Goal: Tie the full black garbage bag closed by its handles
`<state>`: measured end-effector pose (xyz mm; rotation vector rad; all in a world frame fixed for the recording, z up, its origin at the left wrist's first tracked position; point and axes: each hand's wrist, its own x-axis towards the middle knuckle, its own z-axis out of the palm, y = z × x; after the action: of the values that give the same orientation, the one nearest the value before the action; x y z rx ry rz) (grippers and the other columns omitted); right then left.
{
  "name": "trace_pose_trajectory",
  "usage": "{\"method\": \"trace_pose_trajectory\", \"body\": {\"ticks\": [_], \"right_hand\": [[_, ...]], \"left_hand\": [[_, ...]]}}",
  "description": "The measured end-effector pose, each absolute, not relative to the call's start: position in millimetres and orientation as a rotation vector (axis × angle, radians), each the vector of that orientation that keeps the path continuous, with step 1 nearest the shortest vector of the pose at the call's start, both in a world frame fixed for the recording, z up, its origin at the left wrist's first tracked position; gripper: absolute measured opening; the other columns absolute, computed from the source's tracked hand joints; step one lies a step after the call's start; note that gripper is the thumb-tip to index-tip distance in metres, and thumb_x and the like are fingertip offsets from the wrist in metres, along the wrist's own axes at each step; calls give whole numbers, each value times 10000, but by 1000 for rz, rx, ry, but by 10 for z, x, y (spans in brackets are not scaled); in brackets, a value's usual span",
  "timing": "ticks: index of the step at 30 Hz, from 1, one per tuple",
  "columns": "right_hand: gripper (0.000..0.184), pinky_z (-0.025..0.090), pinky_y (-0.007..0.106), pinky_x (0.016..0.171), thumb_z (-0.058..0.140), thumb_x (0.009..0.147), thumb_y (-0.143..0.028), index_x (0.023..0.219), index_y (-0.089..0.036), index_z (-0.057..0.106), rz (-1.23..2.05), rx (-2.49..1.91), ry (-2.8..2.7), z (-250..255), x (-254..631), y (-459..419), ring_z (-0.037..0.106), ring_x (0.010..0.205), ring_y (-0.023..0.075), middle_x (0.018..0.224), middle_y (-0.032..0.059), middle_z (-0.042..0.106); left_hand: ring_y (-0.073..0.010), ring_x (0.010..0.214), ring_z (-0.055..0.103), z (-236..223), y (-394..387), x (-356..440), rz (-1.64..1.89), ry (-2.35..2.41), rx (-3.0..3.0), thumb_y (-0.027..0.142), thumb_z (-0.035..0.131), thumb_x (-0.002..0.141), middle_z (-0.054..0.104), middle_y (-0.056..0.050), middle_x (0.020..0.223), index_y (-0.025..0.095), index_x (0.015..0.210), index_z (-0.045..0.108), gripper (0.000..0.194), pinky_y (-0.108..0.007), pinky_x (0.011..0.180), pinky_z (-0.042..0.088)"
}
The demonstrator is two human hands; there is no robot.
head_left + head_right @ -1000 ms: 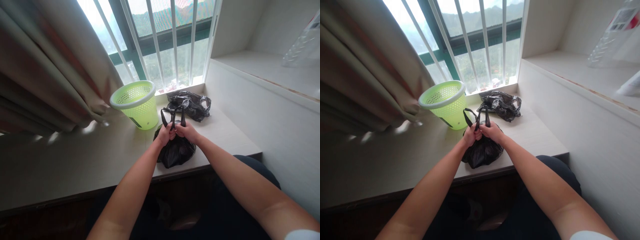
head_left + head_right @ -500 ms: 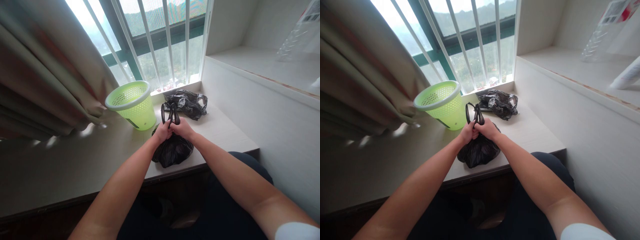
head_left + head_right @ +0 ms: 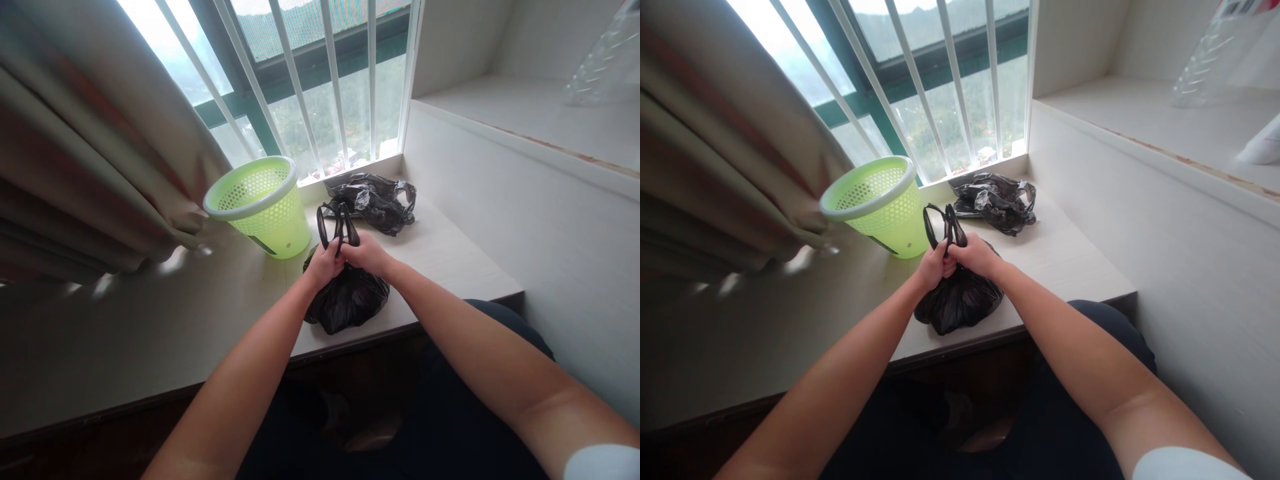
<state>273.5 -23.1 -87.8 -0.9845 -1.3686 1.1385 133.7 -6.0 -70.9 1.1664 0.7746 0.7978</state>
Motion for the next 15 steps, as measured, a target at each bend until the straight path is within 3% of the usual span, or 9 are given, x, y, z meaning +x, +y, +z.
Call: {"method": "trace_pose_trajectory", "body": {"ticks": [5,11,15], "right_hand": [[339,267,245,471,708,811,-391,608,-210,505,1152,-929,-1324,-952,2725,-305,347,490,78,505,-66,432],[564,188,259,426,732,841,-626,572,-253,405,1359,-742,-1236,-991,2785,-354,248,405,63,436,-101,294],[639,175,257,432,754,832,-699,564,-249,388,1400,-711,-1222,-977,2778,-340,251,405,59,444,-99,284]], "left_hand": [[-30,328,218,-803,-78,1300,810,755,1162,714,753,834,271,101,427,227,539,359,693,-191,331,174],[-27,340,231,-884,-118,1335,915,737,1157,784,760,762,260,106,440,232,545,346,724,-195,348,184],[-25,344,218,-912,-131,1337,956,736,1158,798,748,762,245,108,446,231,542,350,727,-199,355,169]]}}
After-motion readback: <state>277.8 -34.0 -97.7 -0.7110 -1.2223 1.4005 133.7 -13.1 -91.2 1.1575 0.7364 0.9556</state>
